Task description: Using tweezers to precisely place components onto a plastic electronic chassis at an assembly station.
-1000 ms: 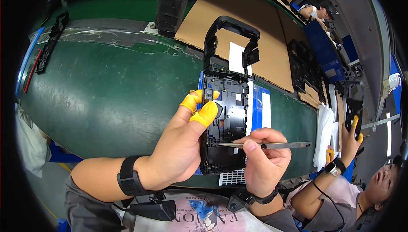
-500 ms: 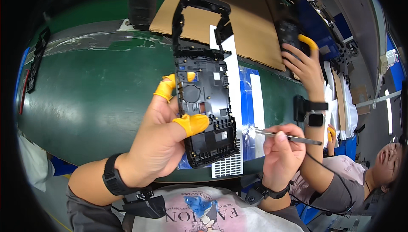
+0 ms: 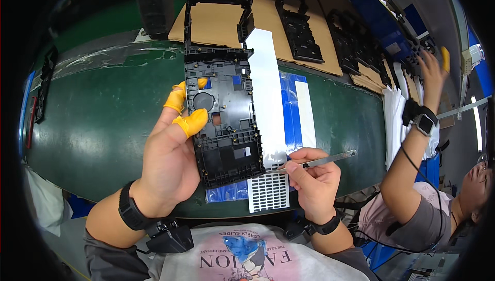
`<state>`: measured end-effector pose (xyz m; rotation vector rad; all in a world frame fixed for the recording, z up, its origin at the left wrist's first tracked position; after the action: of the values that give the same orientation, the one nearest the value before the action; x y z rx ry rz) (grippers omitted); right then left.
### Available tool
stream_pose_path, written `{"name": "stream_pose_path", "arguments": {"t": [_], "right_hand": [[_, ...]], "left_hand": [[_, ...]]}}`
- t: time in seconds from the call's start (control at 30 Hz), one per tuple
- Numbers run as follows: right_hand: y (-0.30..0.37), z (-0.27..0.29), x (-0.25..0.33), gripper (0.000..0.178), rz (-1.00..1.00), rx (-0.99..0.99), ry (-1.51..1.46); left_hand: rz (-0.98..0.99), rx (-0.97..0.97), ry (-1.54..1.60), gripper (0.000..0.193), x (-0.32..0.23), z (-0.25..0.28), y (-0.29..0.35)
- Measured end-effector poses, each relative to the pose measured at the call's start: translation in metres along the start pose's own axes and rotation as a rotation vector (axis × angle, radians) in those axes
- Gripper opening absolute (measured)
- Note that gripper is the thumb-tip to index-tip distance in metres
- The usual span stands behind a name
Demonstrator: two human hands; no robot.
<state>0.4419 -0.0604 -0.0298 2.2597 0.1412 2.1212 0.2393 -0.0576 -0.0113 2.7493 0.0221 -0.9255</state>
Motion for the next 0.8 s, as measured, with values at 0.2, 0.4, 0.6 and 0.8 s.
{"name": "stream_pose_path", "arguments": {"t": [0.2, 0.4, 0.6, 0.8], "right_hand": [[0.0, -0.003, -0.001, 0.015, -0.021, 0.015, 0.02], [-0.001, 0.007, 0.01, 0.017, 0.021, -0.001, -0.179], [-0.012, -0.022, 0.063, 0.019, 0.27, 0.128, -0.282], [-0.049, -0.061, 0.052, 0.018, 0.03, 0.451, -0.345]], "left_hand": [[-0.057, 0.035, 0.019, 0.035, 0.001, -0.001, 0.002], [0.003, 0.093, 0.075, 0.03, 0.005, -0.004, -0.003], [0.106, 0.096, 0.004, 0.035, 0.01, -0.005, 0.001], [0.055, -0.004, 0.019, 0.029, 0.008, -0.014, 0.008]]}}
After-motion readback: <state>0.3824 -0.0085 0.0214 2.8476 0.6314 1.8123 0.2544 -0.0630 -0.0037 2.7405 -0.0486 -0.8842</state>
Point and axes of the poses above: each hand's wrist, its own y-axis away from the middle knuckle, its own z-axis out of the back of the hand, x = y × z, the point moved 4 cm from there along -y, towards the middle knuckle, and after that the axes turned 3 degrees about -x, right-handed, at the moved point
